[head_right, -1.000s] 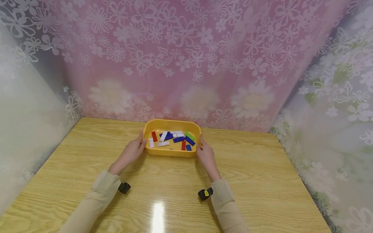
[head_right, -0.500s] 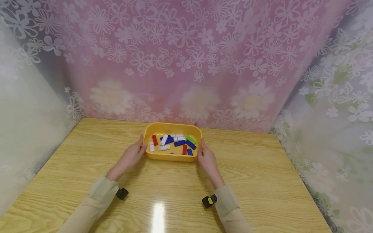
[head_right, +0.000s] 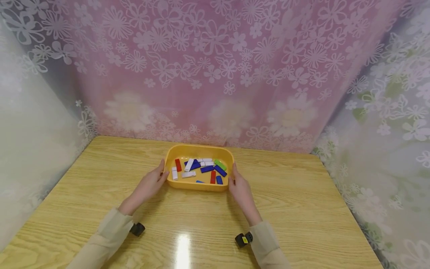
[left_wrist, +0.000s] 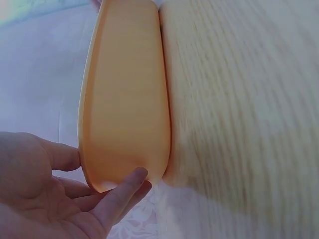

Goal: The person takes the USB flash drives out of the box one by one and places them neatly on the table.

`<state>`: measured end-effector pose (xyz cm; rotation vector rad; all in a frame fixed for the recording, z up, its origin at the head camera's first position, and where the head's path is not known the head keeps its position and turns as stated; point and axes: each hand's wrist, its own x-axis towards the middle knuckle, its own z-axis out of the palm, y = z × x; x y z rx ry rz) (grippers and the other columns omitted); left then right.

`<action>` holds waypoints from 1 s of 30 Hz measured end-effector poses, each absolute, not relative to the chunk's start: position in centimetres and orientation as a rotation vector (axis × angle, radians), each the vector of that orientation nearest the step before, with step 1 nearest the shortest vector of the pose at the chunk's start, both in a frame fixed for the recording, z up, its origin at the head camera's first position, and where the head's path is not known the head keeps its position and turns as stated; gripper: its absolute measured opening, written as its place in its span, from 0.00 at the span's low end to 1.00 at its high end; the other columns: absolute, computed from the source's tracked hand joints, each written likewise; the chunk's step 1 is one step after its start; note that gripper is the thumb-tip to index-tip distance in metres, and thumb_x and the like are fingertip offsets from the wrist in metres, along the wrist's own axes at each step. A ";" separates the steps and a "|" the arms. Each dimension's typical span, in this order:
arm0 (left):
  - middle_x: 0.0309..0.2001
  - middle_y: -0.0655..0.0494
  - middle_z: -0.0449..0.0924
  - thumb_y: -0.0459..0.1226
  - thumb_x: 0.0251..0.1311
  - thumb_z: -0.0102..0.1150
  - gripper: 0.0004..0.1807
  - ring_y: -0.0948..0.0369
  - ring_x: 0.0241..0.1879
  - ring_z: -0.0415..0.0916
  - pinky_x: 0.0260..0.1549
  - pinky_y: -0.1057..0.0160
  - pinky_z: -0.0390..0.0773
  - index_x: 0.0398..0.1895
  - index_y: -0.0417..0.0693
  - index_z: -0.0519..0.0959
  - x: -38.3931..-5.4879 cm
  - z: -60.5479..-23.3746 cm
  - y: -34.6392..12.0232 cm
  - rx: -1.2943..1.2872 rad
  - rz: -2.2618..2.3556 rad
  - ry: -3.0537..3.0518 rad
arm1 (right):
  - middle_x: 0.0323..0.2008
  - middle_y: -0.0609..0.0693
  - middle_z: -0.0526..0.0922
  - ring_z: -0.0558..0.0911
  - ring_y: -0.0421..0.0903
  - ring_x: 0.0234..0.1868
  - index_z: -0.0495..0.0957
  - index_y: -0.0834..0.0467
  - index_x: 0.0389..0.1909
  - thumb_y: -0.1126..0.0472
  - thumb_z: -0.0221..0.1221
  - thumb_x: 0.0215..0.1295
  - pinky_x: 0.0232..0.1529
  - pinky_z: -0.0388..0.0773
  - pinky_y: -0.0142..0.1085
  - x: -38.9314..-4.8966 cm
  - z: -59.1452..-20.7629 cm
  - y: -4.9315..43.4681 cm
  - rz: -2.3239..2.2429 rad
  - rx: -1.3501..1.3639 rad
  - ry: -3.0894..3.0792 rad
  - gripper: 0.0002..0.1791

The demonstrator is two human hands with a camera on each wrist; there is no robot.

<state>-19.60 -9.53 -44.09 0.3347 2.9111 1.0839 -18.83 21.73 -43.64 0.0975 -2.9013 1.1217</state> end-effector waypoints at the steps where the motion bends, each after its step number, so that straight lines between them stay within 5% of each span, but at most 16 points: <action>1: 0.68 0.29 0.67 0.40 0.79 0.45 0.35 0.41 0.61 0.75 0.57 0.43 0.76 0.77 0.26 0.48 -19.5 -44.1 -9.6 0.331 1.084 2.906 | 0.69 0.72 0.66 0.83 0.65 0.44 0.51 0.66 0.78 0.63 0.48 0.78 0.43 0.81 0.50 -18.7 -43.7 21.7 1.123 0.105 -2.893 0.33; 4: 0.70 0.30 0.64 0.40 0.79 0.45 0.35 0.40 0.65 0.71 0.60 0.43 0.73 0.76 0.26 0.48 -19.3 -44.1 -9.7 0.335 1.085 2.899 | 0.67 0.74 0.67 0.83 0.60 0.33 0.52 0.68 0.77 0.64 0.48 0.77 0.35 0.81 0.45 -18.3 -43.6 21.6 1.122 0.129 -2.869 0.32; 7: 0.71 0.30 0.62 0.40 0.79 0.45 0.35 0.40 0.68 0.68 0.62 0.43 0.71 0.76 0.26 0.48 -18.9 -44.0 -9.7 0.337 1.073 2.896 | 0.63 0.76 0.71 0.66 0.47 0.18 0.52 0.69 0.77 0.64 0.48 0.77 0.23 0.68 0.36 -18.0 -43.4 21.5 1.142 0.121 -2.873 0.32; 11: 0.71 0.30 0.63 0.39 0.79 0.46 0.34 0.39 0.67 0.68 0.62 0.42 0.71 0.76 0.24 0.49 -18.4 -43.8 -9.7 0.352 1.060 2.907 | 0.48 0.74 0.79 0.65 0.45 0.20 0.51 0.67 0.78 0.64 0.49 0.78 0.24 0.65 0.34 -17.6 -43.3 21.5 1.142 0.097 -2.907 0.33; 14: 0.71 0.30 0.63 0.39 0.79 0.46 0.34 0.39 0.67 0.67 0.62 0.42 0.71 0.75 0.24 0.50 -18.1 -43.6 -9.7 0.364 1.060 2.910 | 0.52 0.74 0.78 0.77 0.51 0.28 0.51 0.68 0.77 0.65 0.49 0.77 0.29 0.71 0.35 -17.4 -43.3 21.5 1.103 0.108 -2.917 0.33; 17: 0.71 0.30 0.61 0.39 0.79 0.46 0.34 0.39 0.69 0.65 0.63 0.42 0.69 0.75 0.24 0.49 -18.0 -43.6 -9.8 0.367 1.059 2.905 | 0.47 0.72 0.80 0.77 0.53 0.31 0.51 0.68 0.77 0.64 0.49 0.78 0.30 0.71 0.36 -17.2 -43.3 21.5 1.093 0.104 -2.925 0.32; 21: 0.72 0.30 0.61 0.39 0.79 0.47 0.35 0.39 0.69 0.65 0.64 0.42 0.69 0.76 0.24 0.49 -17.8 -43.8 -9.8 0.368 1.049 2.906 | 0.29 0.61 0.75 0.65 0.47 0.20 0.51 0.66 0.78 0.63 0.49 0.78 0.24 0.64 0.35 -17.1 -43.3 21.5 1.113 0.075 -2.933 0.33; 23: 0.71 0.30 0.62 0.40 0.79 0.47 0.35 0.39 0.68 0.66 0.63 0.42 0.70 0.76 0.25 0.49 -17.7 -43.9 -9.8 0.365 1.054 2.906 | 0.28 0.59 0.74 0.63 0.44 0.20 0.51 0.66 0.78 0.64 0.50 0.78 0.24 0.63 0.33 -17.1 -43.4 21.5 1.112 0.071 -2.932 0.33; 25: 0.71 0.30 0.62 0.39 0.78 0.48 0.35 0.38 0.68 0.67 0.62 0.41 0.71 0.76 0.25 0.50 -17.6 -43.9 -9.8 0.373 1.059 2.913 | 0.31 0.63 0.77 0.63 0.43 0.20 0.51 0.66 0.78 0.64 0.49 0.78 0.24 0.63 0.33 -17.1 -43.4 21.4 1.113 0.060 -2.937 0.33; 27: 0.71 0.30 0.63 0.39 0.78 0.48 0.35 0.38 0.67 0.67 0.62 0.41 0.71 0.76 0.25 0.50 -17.6 -44.0 -9.8 0.378 1.066 2.917 | 0.45 0.69 0.80 0.64 0.45 0.21 0.51 0.66 0.78 0.64 0.49 0.78 0.25 0.65 0.33 -17.1 -43.3 21.4 1.116 0.059 -2.937 0.33; 30: 0.71 0.30 0.63 0.39 0.78 0.48 0.35 0.38 0.68 0.67 0.62 0.41 0.71 0.76 0.24 0.50 -17.6 -44.0 -9.9 0.384 1.066 2.923 | 0.67 0.71 0.70 0.74 0.51 0.29 0.50 0.66 0.78 0.64 0.49 0.78 0.31 0.73 0.38 -17.0 -43.2 21.4 1.111 0.074 -2.941 0.33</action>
